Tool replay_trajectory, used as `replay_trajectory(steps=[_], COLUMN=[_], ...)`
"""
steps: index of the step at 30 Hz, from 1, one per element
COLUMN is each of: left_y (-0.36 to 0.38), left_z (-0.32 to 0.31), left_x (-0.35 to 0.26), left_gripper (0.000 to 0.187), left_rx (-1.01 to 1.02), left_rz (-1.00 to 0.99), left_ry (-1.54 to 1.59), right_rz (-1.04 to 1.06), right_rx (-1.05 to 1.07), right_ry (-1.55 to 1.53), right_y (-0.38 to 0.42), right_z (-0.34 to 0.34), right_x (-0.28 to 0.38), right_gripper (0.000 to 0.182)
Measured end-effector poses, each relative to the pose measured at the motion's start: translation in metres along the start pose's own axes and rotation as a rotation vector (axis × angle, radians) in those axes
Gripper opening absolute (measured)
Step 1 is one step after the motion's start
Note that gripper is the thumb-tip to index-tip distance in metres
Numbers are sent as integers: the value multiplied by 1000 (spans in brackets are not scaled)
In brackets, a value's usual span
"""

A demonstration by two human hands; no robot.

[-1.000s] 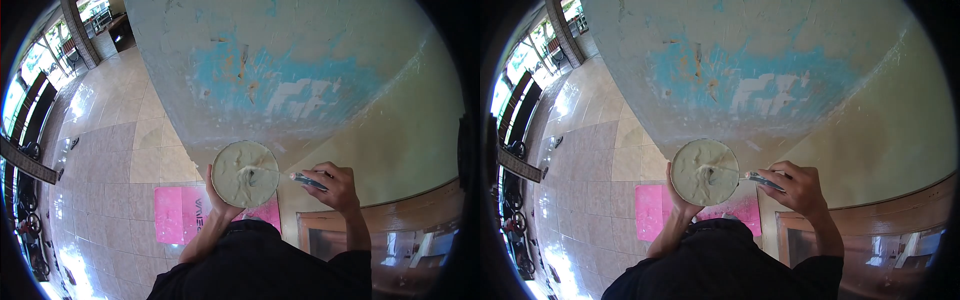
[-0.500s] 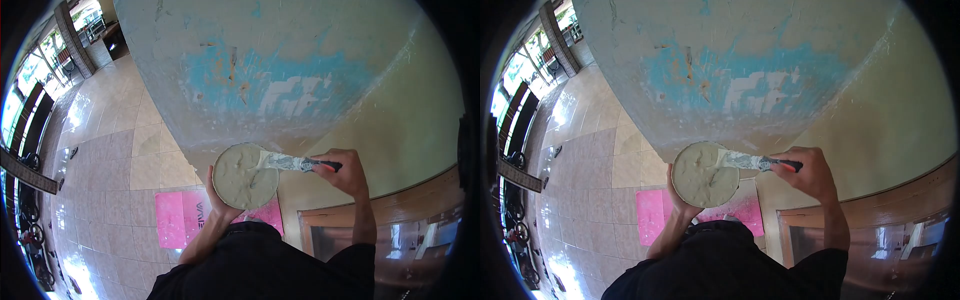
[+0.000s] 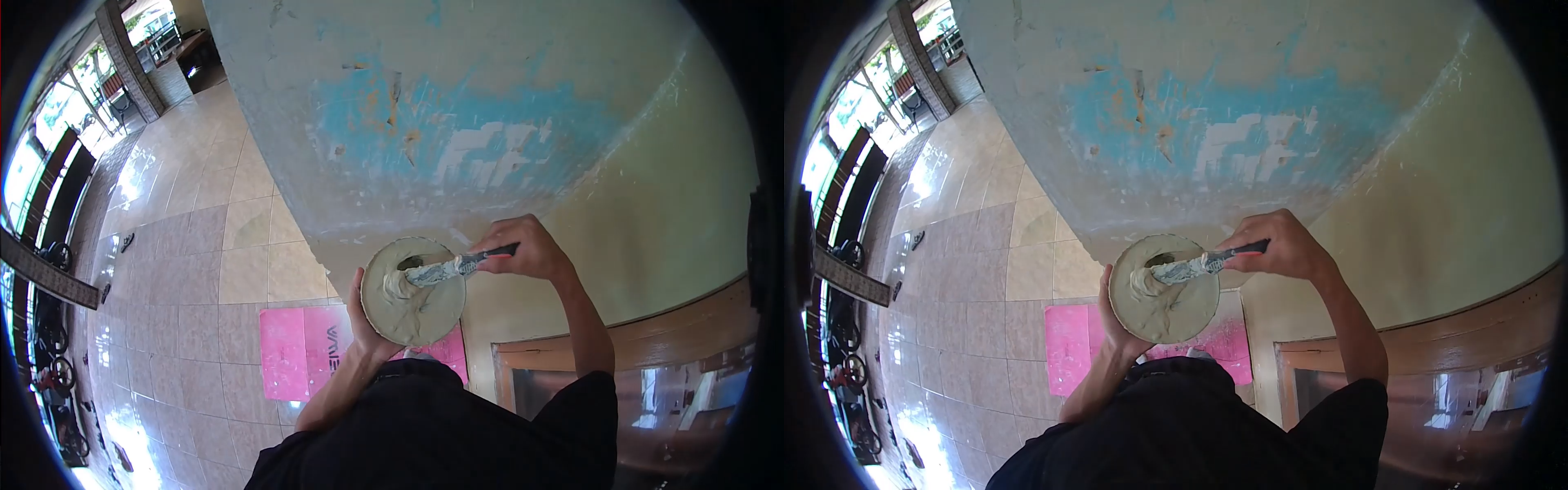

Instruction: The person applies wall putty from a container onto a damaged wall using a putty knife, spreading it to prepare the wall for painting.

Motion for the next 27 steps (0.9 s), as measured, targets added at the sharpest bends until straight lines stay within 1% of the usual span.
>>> replay_trajectory(steps=[2,3,5,6,8,9,12,15,16,18,19,21,22,24,27], left_y=[1,1,2,2,-1,-1,-6,-4,-5,-10,-10,-11,-12,-13,-14], left_z=[0,0,1,1,5,6,6,1,2,2,1,-2,-3,2,4], left_x=[-6,-9,-13,-15,-20,-22,-25,-22,-21,-21,-20,-21,-22,-22,-23], left_gripper=[74,74,73,72,72,72,72,72,72,72,72,73,73,73,73], left_rx=[-1,1,18,38,48,57,28,30,31,52,57,76,82,28,15], left_rz=[-26,-44,-60,-67,-88,-107,-137,-100,-94,-95,-93,-98,-99,-114,-114], left_ry=[13,22,67,107,125,141,109,122,119,100,102,138,137,66,65], right_rz=[199,206,414,415,465,426,447,448,443,347,348,86,90,-23,-59], right_rx=[-160,-152,-329,-327,-435,-413,-459,-506,-510,-509,-509,-630,-633,-593,-586], right_ry=[307,308,598,599,703,718,794,825,828,651,657,357,360,159,87], right_y=[13,18,38,42,52,52,58,66,68,67,68,73,75,78,82], right_z=[13,15,23,21,18,11,6,4,3,11,10,26,25,24,20], right_x=[43,53,90,95,110,108,106,106,103,87,88,66,65,46,36], right_gripper=[26,26,26,26,26,24,25,26,26,29,29,29,29,28,29])
Point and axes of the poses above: each hand's wrist, its own y-axis away from the middle knuckle, its own z-axis out of the back of the hand, x = y × z, the point moved 9 cm from there along -y, towards the middle knuckle, and after that the axes turned 5 degrees about y, right-handed, at the moved point
